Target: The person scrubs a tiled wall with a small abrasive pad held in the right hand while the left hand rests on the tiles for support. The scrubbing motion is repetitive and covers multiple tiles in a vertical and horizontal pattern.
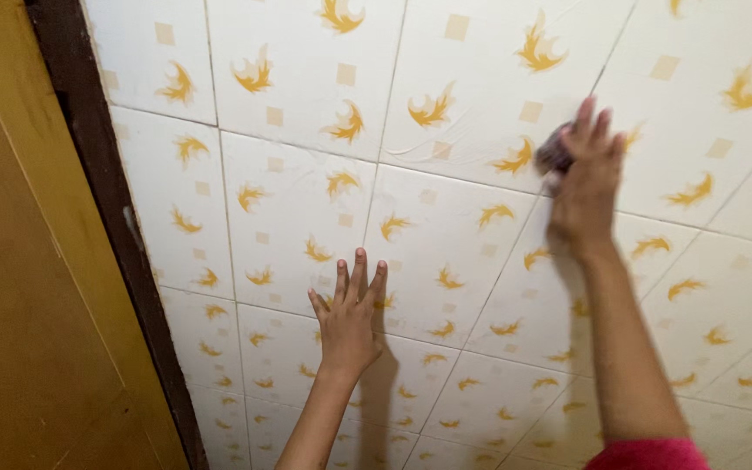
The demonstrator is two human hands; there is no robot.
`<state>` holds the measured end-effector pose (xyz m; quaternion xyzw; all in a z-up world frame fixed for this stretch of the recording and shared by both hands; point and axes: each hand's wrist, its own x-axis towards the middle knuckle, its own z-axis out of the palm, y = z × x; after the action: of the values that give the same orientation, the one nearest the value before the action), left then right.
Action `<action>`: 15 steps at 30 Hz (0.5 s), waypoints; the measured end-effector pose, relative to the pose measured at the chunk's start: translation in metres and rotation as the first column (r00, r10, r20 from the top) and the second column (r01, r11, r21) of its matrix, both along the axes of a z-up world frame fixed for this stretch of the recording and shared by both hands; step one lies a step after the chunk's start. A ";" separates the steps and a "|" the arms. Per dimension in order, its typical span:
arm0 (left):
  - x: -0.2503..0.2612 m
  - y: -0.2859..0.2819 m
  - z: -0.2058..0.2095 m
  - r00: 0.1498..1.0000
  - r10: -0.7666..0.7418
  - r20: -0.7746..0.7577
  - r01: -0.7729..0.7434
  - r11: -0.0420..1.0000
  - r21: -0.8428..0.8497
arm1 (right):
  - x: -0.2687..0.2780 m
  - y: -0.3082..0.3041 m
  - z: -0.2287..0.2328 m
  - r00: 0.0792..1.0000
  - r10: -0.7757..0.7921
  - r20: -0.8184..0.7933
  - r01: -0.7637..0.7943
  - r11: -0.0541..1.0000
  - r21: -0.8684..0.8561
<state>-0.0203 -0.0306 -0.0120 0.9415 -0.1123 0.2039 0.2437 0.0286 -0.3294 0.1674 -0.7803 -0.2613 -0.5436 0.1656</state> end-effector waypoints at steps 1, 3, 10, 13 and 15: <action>0.002 0.000 -0.002 1.000 -0.002 -0.015 0.002 1.000 -0.018 | 0.007 0.009 -0.023 0.908 0.344 -0.238 -0.257 0.908 0.332; 0.006 0.002 -0.007 0.993 -0.021 0.116 0.029 0.997 -0.069 | 0.013 0.023 -0.099 0.840 -0.098 -0.533 0.117 0.993 0.001; 0.007 0.012 -0.017 0.995 -0.028 0.097 0.023 0.998 0.054 | -0.039 0.003 -0.252 0.965 -0.213 0.155 0.235 0.423 -0.875; 0.005 0.008 -0.018 0.995 -0.049 0.082 0.052 0.998 -0.032 | -0.029 -0.022 -0.179 0.961 -0.235 -0.144 0.157 0.896 -0.415; -0.001 -0.001 -0.024 0.997 -0.048 0.063 0.053 0.995 -0.085 | -0.012 -0.036 -0.127 0.985 -0.127 -0.121 0.133 0.990 0.046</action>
<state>-0.0217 -0.0318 -0.0364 0.9203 -0.1344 0.2309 0.2856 0.0169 -0.3655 0.0403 -0.8215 -0.1847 -0.5134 0.1658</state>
